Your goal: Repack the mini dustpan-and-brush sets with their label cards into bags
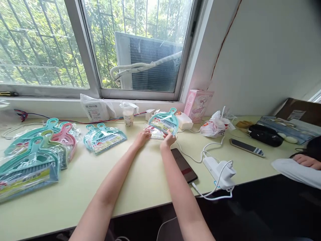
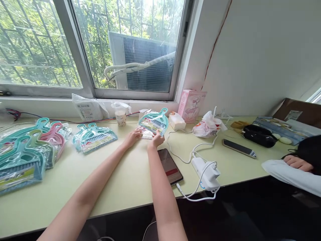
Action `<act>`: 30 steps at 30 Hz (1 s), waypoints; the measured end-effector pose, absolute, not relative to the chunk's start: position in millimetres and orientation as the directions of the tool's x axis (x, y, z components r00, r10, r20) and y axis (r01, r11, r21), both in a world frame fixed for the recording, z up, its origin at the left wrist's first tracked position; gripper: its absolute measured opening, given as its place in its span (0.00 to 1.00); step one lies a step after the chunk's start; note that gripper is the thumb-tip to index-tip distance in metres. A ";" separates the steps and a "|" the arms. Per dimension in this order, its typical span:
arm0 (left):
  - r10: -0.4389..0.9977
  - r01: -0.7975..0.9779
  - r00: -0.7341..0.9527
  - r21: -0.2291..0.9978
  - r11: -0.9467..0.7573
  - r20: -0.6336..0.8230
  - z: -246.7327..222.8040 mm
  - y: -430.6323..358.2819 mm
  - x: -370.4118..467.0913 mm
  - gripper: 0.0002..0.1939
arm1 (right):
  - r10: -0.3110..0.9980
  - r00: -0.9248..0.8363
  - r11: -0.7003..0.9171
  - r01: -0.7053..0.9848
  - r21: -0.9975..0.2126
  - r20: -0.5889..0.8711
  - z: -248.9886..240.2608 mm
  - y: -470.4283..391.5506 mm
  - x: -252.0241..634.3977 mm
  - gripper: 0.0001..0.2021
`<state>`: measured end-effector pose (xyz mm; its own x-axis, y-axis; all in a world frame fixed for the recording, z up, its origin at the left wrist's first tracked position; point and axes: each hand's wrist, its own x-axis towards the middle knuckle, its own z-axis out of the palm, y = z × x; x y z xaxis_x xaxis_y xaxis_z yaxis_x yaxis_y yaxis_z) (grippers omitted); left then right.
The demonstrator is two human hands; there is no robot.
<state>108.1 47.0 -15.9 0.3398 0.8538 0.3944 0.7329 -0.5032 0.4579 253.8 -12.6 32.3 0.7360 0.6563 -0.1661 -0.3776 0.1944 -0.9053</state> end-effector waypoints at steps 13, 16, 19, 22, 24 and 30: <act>0.940 0.807 0.027 0.547 -0.221 0.340 -11.6 42.4 88.1 0.06 | 0.756 0.642 0.135 -0.348 -0.928 -0.131 19.1 -12.1 248.7 0.16; 0.921 0.831 -0.043 0.525 -0.182 0.387 -13.1 43.3 91.2 0.11 | 0.774 0.623 0.121 -0.326 -0.938 -0.116 17.7 -11.3 249.3 0.15; 0.920 0.804 -0.139 0.584 -0.110 0.366 -14.7 47.3 89.2 0.27 | 0.780 0.616 0.055 -0.244 -0.968 -0.111 13.9 -9.7 248.1 0.14; 0.947 0.743 -0.153 0.664 -0.078 0.282 -15.4 51.9 81.9 0.23 | 0.789 0.594 -0.066 -0.168 -0.984 -0.155 7.2 -7.9 245.5 0.14; 0.951 0.725 -0.156 0.685 -0.074 0.268 -15.4 54.2 76.9 0.17 | 0.792 0.570 -0.137 -0.182 -0.974 -0.218 3.1 -6.8 244.5 0.14; 0.958 0.686 -0.179 0.727 -0.041 0.222 -14.1 59.1 69.2 0.13 | 0.816 0.476 -0.175 -0.338 -0.925 -0.329 2.4 -2.2 253.2 0.12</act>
